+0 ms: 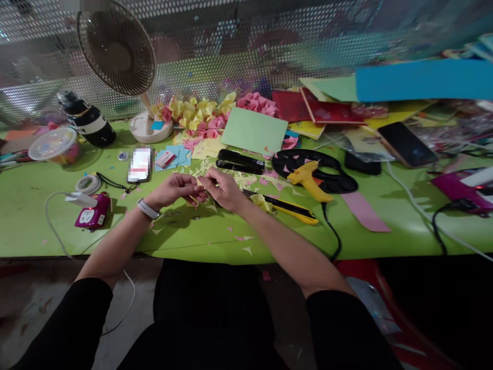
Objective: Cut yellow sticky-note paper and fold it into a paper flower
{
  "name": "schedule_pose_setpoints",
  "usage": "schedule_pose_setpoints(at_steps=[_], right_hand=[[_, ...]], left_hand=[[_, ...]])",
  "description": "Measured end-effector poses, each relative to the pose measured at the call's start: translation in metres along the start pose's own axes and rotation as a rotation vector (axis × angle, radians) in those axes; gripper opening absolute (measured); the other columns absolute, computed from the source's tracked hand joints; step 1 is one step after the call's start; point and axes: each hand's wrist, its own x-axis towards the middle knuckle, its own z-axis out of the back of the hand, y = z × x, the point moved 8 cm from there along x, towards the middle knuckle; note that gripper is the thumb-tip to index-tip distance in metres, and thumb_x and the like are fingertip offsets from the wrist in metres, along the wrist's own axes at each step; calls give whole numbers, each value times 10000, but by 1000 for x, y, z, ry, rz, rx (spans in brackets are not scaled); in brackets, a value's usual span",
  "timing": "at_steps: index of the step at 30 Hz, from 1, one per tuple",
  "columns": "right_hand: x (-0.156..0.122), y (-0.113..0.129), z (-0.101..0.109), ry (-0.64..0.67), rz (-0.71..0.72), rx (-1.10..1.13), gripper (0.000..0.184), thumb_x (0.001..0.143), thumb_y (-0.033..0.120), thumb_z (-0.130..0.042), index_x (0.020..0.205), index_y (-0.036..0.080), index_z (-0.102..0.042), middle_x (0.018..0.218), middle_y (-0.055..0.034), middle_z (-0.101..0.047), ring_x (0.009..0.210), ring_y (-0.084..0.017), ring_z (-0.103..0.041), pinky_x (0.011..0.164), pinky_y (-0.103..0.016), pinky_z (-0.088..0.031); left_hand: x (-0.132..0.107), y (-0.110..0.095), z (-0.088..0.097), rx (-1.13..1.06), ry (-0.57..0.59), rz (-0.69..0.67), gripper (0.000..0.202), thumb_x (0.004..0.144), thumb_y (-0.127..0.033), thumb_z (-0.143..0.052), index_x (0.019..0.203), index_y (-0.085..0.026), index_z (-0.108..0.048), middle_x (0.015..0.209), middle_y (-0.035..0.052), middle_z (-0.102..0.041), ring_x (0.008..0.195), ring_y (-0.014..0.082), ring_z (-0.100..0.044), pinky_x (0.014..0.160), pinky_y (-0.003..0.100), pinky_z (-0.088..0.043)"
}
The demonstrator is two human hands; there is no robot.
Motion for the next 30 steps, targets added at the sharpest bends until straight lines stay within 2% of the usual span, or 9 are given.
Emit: schedule_pose_setpoints(at_steps=[5,10,18,24,30], right_hand=[[1,-3,-5,77,-18,-56,533,948,703,-467,683,241,-446,565,36,-444,506,-125,-376,520,-309,-302],[-1,-3,-6,52,5,-47,524,956,693,-462,692,241,-430,589,30,-460,530,-128,-411,543,-308,-333],[-3,-10,-6,28,-59,15,528,947,681,-495,663,239,-438,571,28,-474,520,-132,-432,525,-308,-349],[-4,-10,-6,27,-92,63,508,928,680,-530,679,239,-485,561,31,-491,483,-128,-430,481,-307,-333],[-2,-5,-2,-13,-34,19,482,946,620,-541,661,241,-456,558,34,-468,505,-130,-420,511,-312,-334]], left_hand=[[1,-1,4,-2,-18,-28,389,795,-419,-807,943,-84,-676,968,143,-778,837,170,-764,705,260,-614],[1,-1,5,3,-2,-30,387,791,-417,-812,925,-82,-672,936,133,-777,823,161,-763,705,248,-615],[3,0,14,-22,-99,-59,377,769,-366,-836,953,-105,-636,878,99,-775,804,167,-766,630,215,-588],[4,4,15,-20,-62,-41,331,787,-328,-819,959,-106,-644,900,90,-775,780,132,-753,651,209,-588],[4,4,15,-49,-49,-36,355,751,-339,-844,933,-113,-639,880,73,-767,776,139,-755,638,207,-592]])
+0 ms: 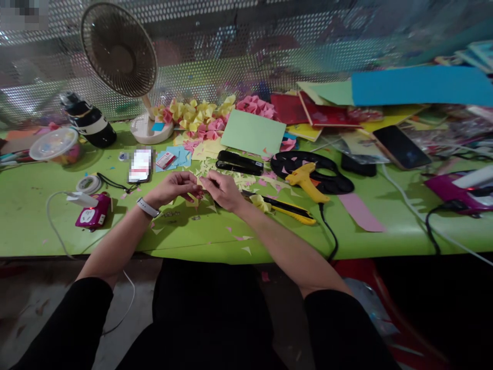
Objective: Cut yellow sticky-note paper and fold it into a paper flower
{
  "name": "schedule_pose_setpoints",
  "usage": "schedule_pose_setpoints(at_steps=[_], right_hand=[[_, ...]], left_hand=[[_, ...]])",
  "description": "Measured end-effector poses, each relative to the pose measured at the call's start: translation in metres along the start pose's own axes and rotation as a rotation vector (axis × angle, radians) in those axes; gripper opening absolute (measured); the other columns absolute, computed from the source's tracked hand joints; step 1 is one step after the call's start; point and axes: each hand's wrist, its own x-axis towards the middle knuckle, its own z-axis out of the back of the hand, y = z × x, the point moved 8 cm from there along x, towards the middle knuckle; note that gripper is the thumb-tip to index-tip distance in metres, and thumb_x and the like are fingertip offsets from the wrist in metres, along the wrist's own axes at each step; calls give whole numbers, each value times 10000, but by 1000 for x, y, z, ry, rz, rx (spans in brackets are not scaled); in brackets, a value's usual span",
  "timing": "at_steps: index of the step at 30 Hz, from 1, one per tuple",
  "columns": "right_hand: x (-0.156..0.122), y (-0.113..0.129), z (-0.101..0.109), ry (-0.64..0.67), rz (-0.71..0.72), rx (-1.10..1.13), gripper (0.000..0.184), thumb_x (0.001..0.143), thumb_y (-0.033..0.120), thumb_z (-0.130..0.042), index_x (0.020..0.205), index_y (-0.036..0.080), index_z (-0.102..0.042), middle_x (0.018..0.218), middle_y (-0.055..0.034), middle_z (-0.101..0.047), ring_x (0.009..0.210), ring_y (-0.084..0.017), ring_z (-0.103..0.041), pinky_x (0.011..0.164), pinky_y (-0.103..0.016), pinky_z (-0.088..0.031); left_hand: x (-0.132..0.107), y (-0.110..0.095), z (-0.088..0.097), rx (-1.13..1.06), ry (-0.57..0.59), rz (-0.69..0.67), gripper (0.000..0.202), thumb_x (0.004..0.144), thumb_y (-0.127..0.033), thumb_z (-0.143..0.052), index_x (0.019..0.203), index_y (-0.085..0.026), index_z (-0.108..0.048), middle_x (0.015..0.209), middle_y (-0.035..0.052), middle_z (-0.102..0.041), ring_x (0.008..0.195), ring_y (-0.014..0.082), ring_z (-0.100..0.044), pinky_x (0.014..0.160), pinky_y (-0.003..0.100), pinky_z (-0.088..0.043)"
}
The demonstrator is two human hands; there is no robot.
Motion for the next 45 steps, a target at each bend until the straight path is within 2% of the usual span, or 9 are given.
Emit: schedule_pose_setpoints(at_steps=[7,18,38,45], right_hand=[[-2,-2,-2,4,5,-6,451,959,598,-532,691,238,-484,597,24,-510,520,-131,-445,514,-308,-354],[1,-3,-4,3,40,-2,464,934,631,-553,683,243,-515,583,15,-544,508,-135,-457,494,-311,-362],[0,-8,-7,43,69,-57,332,986,445,-529,735,228,-525,614,14,-571,515,-126,-484,486,-280,-391],[0,-8,-6,33,32,-61,309,971,436,-541,740,230,-531,632,8,-581,548,-140,-492,522,-298,-393]], left_hand=[[-1,-2,-1,19,-22,7,403,725,-386,-862,897,-106,-628,814,55,-747,744,128,-747,622,193,-579],[-1,-3,0,53,-10,-5,326,771,-344,-828,910,-110,-649,785,38,-742,717,120,-741,615,202,-594],[0,-3,2,86,-35,7,280,797,-313,-810,921,-103,-674,811,57,-755,727,135,-749,611,213,-596],[1,-3,3,76,-38,4,257,784,-284,-823,867,-107,-655,747,30,-735,673,100,-713,641,216,-596]])
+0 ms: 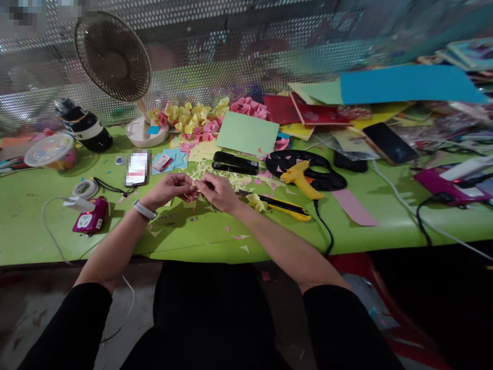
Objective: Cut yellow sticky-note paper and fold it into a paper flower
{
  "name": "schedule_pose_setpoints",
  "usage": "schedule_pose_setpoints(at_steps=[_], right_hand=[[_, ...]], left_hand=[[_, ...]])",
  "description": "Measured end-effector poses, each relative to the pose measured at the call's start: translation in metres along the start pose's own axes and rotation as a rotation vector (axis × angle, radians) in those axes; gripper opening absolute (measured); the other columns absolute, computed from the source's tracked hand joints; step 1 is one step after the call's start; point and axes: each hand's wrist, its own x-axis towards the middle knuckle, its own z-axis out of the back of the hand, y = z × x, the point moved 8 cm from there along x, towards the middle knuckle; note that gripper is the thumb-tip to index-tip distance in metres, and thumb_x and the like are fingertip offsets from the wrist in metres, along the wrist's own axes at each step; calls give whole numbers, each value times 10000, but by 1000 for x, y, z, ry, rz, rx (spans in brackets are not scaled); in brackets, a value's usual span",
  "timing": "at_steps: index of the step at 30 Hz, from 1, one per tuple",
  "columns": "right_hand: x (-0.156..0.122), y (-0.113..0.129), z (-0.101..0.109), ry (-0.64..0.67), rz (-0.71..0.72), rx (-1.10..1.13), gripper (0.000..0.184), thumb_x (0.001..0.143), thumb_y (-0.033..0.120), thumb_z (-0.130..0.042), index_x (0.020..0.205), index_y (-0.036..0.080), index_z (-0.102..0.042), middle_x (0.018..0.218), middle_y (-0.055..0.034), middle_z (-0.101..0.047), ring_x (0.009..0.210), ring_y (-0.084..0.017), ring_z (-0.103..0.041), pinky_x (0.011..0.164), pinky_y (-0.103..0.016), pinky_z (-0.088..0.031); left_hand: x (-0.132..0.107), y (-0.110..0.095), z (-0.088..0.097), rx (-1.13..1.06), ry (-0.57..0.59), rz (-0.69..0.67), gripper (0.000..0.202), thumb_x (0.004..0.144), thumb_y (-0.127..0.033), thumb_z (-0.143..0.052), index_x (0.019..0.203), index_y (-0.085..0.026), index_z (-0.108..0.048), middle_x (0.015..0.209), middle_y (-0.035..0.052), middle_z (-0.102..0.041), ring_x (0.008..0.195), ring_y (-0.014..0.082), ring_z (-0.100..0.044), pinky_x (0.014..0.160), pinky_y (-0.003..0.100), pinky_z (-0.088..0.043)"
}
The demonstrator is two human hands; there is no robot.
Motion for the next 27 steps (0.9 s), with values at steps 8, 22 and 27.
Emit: schedule_pose_setpoints(at_steps=[8,22,27], right_hand=[[-1,2,2,-18,-31,18,331,966,464,-549,732,232,-517,599,24,-538,524,-127,-463,518,-291,-381],[-18,3,54,130,-314,-458,183,888,340,-595,923,187,-688,934,-95,-725,711,-193,-643,631,-341,-468],[-30,-14,27,430,-339,-861,427,805,265,-627,1218,164,-666,1281,-174,-636,885,-265,-640,636,-374,-467]], left_hand=[[2,3,2,-19,11,-11,329,748,-343,-850,886,-108,-666,818,53,-756,722,119,-735,639,213,-596],[10,3,31,-14,-164,-71,257,814,-301,-795,921,-125,-641,930,86,-774,773,131,-742,702,246,-589],[12,5,34,-25,-168,-91,243,824,-290,-787,925,-122,-644,933,90,-772,762,127,-738,721,264,-596]])
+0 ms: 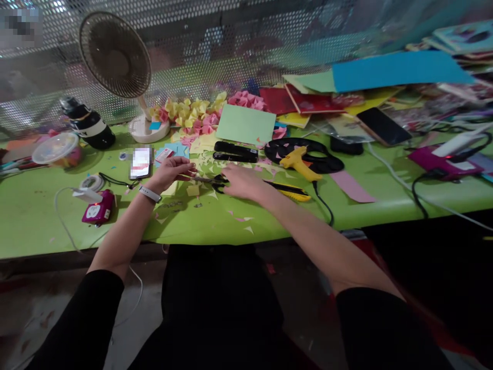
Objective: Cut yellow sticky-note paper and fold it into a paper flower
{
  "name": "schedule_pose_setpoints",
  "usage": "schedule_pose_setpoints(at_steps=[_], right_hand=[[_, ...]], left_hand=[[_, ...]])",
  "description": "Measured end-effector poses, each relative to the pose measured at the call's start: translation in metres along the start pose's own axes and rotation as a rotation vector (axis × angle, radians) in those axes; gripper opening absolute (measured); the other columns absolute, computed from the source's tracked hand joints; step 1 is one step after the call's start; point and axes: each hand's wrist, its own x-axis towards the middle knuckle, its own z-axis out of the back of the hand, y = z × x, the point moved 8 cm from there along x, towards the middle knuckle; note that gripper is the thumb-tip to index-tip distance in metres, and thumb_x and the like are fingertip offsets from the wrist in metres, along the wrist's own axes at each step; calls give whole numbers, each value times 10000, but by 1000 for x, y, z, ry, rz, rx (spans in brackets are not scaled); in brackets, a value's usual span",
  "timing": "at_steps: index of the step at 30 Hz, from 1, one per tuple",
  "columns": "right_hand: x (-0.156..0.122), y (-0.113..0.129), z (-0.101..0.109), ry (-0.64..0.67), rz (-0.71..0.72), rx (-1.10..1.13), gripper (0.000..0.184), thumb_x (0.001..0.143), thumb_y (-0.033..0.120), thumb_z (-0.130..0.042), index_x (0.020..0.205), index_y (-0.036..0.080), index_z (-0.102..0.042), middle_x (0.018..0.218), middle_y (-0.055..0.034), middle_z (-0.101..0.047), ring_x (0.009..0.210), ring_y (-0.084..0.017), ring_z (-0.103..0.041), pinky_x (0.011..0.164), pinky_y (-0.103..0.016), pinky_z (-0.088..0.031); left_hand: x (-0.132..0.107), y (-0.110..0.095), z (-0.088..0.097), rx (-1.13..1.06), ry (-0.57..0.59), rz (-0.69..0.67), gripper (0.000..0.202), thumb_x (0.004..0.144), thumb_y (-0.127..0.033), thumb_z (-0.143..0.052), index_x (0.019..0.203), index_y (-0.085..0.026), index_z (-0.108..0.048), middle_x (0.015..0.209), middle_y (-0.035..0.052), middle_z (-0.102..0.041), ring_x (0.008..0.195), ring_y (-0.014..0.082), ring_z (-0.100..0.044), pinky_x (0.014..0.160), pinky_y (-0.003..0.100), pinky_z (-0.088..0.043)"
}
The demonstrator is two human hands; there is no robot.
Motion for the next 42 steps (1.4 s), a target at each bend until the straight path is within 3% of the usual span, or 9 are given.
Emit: schedule_pose_setpoints(at_steps=[4,8,12,17,20,24,31,35,42], right_hand=[[15,8,-6,86,37,-118,289,802,281,-633,1061,162,-678,1099,-164,-679,794,-245,-615,591,-365,-430],[24,2,-6,90,32,-112,118,734,291,-697,776,201,-632,782,-99,-664,586,-185,-542,484,-329,-347],[25,-20,-7,48,-38,69,224,680,307,-758,627,229,-555,572,-28,-594,438,-142,-476,414,-309,-297],[20,-39,-6,33,-182,581,177,664,225,-779,713,217,-609,686,-25,-697,463,-161,-630,443,-302,-454],[23,-35,-4,30,-225,914,245,633,183,-817,755,206,-605,709,-37,-693,534,-177,-678,461,-287,-509],[33,-20,-6,59,-176,1214,356,575,206,-890,833,199,-646,720,-12,-685,567,-142,-649,478,-263,-543],[41,-9,-14,36,-35,1308,434,498,350,-981,767,171,-691,653,8,-667,520,-88,-572,450,-221,-495],[37,-4,-15,93,26,1331,438,564,375,-961,854,176,-701,821,-47,-757,604,-139,-682,531,-265,-572],[26,-4,-7,86,75,1340,490,601,359,-939,960,162,-668,999,-93,-776,610,-146,-708,507,-263,-546]], left_hand=[[0,2,3,-22,-26,12,193,844,-236,-761,919,-120,-626,898,79,-769,790,137,-747,720,264,-601],[-1,3,4,-37,-48,25,169,860,-218,-741,917,-121,-614,896,77,-767,777,135,-750,695,252,-594],[-2,3,3,-58,-73,36,161,871,-214,-729,906,-129,-597,905,85,-771,776,129,-746,707,248,-585],[-5,-1,2,-92,-133,30,159,878,-212,-721,942,-137,-596,923,79,-770,782,120,-738,722,246,-576],[-7,-4,2,-110,-161,14,151,882,-220,-714,940,-135,-604,932,73,-765,808,124,-738,739,249,-575],[-8,-3,5,-138,-183,11,141,886,-220,-700,934,-141,-594,933,67,-762,821,134,-743,746,263,-578],[-7,-3,6,-127,-198,-5,168,884,-251,-703,939,-147,-581,975,86,-769,815,125,-738,737,249,-574],[-7,-4,4,-135,-194,-12,183,876,-259,-714,937,-155,-577,963,80,-767,801,126,-742,696,229,-563],[-8,-3,0,-122,-185,-7,168,903,-264,-686,970,-170,-563,927,58,-767,725,108,-731,628,206,-532]])
